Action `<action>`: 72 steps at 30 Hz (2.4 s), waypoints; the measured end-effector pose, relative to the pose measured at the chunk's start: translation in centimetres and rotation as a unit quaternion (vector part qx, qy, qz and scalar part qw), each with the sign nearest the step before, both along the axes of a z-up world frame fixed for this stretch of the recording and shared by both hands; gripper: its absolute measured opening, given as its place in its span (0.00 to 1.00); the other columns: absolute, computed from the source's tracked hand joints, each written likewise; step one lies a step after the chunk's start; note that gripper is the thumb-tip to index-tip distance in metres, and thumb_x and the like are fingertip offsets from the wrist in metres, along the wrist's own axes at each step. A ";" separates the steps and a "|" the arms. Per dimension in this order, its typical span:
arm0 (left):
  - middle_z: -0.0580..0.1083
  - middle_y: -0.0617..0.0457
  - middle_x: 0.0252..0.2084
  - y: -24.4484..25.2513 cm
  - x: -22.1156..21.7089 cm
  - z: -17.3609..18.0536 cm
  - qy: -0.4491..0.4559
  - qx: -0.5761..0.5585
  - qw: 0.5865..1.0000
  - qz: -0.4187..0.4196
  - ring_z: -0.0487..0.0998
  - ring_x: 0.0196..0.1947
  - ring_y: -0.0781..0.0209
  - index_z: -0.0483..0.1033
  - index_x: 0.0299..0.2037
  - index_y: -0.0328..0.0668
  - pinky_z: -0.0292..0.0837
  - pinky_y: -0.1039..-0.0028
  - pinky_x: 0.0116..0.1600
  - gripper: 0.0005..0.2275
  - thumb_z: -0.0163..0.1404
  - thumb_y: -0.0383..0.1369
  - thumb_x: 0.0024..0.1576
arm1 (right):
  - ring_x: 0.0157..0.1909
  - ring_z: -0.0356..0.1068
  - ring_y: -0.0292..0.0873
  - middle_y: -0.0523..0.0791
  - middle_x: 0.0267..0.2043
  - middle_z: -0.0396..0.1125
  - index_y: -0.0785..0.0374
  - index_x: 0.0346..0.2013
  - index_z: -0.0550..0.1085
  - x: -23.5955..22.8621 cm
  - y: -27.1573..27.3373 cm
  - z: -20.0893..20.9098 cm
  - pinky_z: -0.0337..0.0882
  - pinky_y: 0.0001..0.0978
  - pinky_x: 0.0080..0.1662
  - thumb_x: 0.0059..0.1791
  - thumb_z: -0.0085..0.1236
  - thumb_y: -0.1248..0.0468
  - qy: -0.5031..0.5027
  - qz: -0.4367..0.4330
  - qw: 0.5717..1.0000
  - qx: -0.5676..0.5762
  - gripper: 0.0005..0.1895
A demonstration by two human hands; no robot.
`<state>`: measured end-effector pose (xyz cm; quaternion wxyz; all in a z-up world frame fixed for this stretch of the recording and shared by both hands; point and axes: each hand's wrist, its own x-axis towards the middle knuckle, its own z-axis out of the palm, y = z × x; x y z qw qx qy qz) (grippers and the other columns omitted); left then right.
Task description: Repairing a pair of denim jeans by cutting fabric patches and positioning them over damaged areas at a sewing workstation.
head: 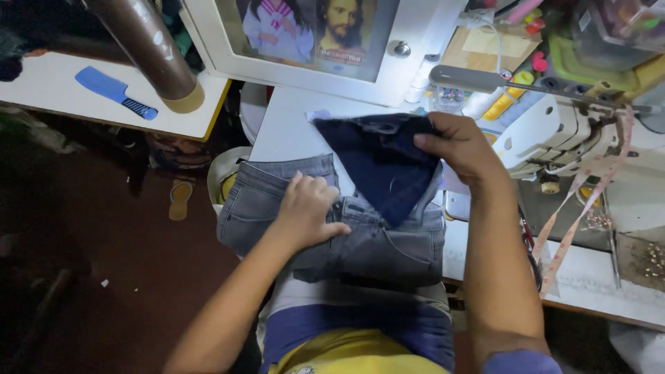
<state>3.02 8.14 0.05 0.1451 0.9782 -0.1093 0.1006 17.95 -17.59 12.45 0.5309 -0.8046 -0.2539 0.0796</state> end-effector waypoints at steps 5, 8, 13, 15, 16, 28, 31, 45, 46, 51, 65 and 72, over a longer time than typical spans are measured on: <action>0.70 0.57 0.36 -1.3 -1.9 -0.1 -0.078 0.000 0.997 -0.011 0.73 0.47 0.51 0.75 0.39 0.52 0.61 0.48 0.65 0.23 0.64 0.52 0.39 | 0.50 0.75 0.50 0.51 0.41 0.76 0.67 0.43 0.82 -4.4 5.5 -1.7 0.68 0.44 0.57 0.42 0.68 0.69 0.231 0.032 0.972 -0.016 0.15; 0.69 0.59 0.31 -1.8 -3.1 1.3 -0.171 -0.014 0.985 -0.021 0.73 0.40 0.54 0.75 0.35 0.54 0.66 0.52 0.58 0.11 0.58 0.44 0.47 | 0.60 0.71 0.55 0.51 0.53 0.75 0.56 0.55 0.78 -1.2 7.1 -8.4 0.64 0.49 0.63 0.51 0.57 0.62 0.189 0.124 0.946 -0.234 0.17; 0.67 0.60 0.27 -2.2 -4.1 -1.6 -0.297 -0.026 0.953 -0.047 0.72 0.31 0.58 0.69 0.28 0.57 0.70 0.57 0.49 0.05 0.46 0.37 0.57 | 0.55 0.72 0.63 0.51 0.48 0.76 0.53 0.51 0.76 -1.4 8.1 -9.4 0.70 0.57 0.59 0.50 0.56 0.58 -0.032 0.181 0.904 -0.385 0.14; 0.68 0.61 0.28 -2.8 -5.1 -2.4 -0.305 -0.039 0.950 -0.051 0.72 0.31 0.58 0.68 0.27 0.57 0.71 0.57 0.51 0.06 0.46 0.36 0.57 | 0.55 0.72 0.63 0.51 0.47 0.75 0.54 0.50 0.76 -1.6 8.3 -8.7 0.70 0.57 0.58 0.50 0.57 0.58 -0.039 0.175 0.905 -0.387 0.14; 0.69 0.62 0.28 -3.2 -5.9 -3.0 -0.308 -0.051 0.949 -0.054 0.73 0.31 0.59 0.68 0.25 0.56 0.72 0.58 0.52 0.07 0.46 0.36 0.57 | 0.54 0.73 0.62 0.52 0.46 0.75 0.55 0.50 0.76 -2.0 8.4 -8.5 0.71 0.56 0.58 0.49 0.58 0.58 -0.042 0.173 0.905 -0.387 0.15; 0.73 0.50 0.23 -4.2 -14.7 2.4 0.046 -0.178 0.957 -0.223 0.76 0.28 0.45 0.72 0.27 0.44 0.67 0.50 0.56 0.14 0.60 0.44 0.47 | 0.46 0.70 0.58 0.51 0.43 0.70 0.60 0.40 0.69 -2.2 9.2 -8.9 0.68 0.51 0.43 0.52 0.55 0.55 -0.098 0.183 0.877 -0.432 0.12; 0.73 0.49 0.24 -4.9 -13.7 1.4 0.060 -0.165 0.974 -0.142 0.74 0.25 0.41 0.68 0.39 0.45 0.69 0.55 0.40 0.09 0.56 0.35 0.56 | 0.44 0.70 0.57 0.50 0.43 0.69 0.59 0.40 0.68 -2.2 8.9 -9.6 0.68 0.51 0.42 0.52 0.55 0.55 -0.112 0.180 0.879 -0.427 0.12; 0.76 0.52 0.28 -4.5 -12.1 -3.7 -0.094 -0.082 0.989 0.073 0.81 0.24 0.46 0.77 0.58 0.50 0.72 0.60 0.34 0.26 0.52 0.54 0.54 | 0.49 0.74 0.60 0.48 0.45 0.70 0.51 0.49 0.70 -3.4 8.3 -10.3 0.74 0.55 0.51 0.53 0.53 0.52 -0.119 0.125 0.898 -0.406 0.13; 0.77 0.51 0.31 -4.2 -12.0 -3.2 -0.091 -0.117 0.988 0.051 0.82 0.27 0.46 0.77 0.58 0.47 0.71 0.60 0.37 0.26 0.51 0.54 0.56 | 0.49 0.74 0.59 0.48 0.44 0.70 0.51 0.48 0.70 -3.3 8.4 -10.2 0.74 0.54 0.52 0.53 0.53 0.52 -0.117 0.118 0.901 -0.402 0.12; 0.75 0.53 0.55 -2.3 -14.8 -3.9 -0.173 -0.140 0.975 -0.023 0.74 0.58 0.50 0.70 0.66 0.48 0.48 0.45 0.69 0.42 0.51 0.69 0.48 | 0.51 0.73 0.60 0.49 0.43 0.70 0.50 0.47 0.71 -2.0 7.1 -12.2 0.72 0.55 0.53 0.53 0.53 0.49 -0.060 0.051 0.944 -0.321 0.13; 0.78 0.53 0.46 4.4 -9.7 -7.5 -0.366 -0.171 0.895 0.187 0.81 0.47 0.50 0.81 0.41 0.43 0.74 0.62 0.54 0.08 0.60 0.34 0.56 | 0.40 0.72 0.57 0.51 0.30 0.67 0.55 0.39 0.74 -0.2 4.1 -15.3 0.71 0.46 0.44 0.52 0.59 0.61 -0.210 -0.156 0.965 -0.025 0.04; 0.74 0.52 0.36 8.5 0.3 1.9 -0.401 -0.135 0.876 0.232 0.80 0.35 0.47 0.78 0.42 0.41 0.77 0.63 0.39 0.05 0.58 0.32 0.60 | 0.37 0.72 0.58 0.51 0.26 0.66 0.55 0.37 0.75 2.2 1.1 -15.5 0.71 0.46 0.40 0.54 0.60 0.57 -0.220 -0.257 0.941 0.009 0.07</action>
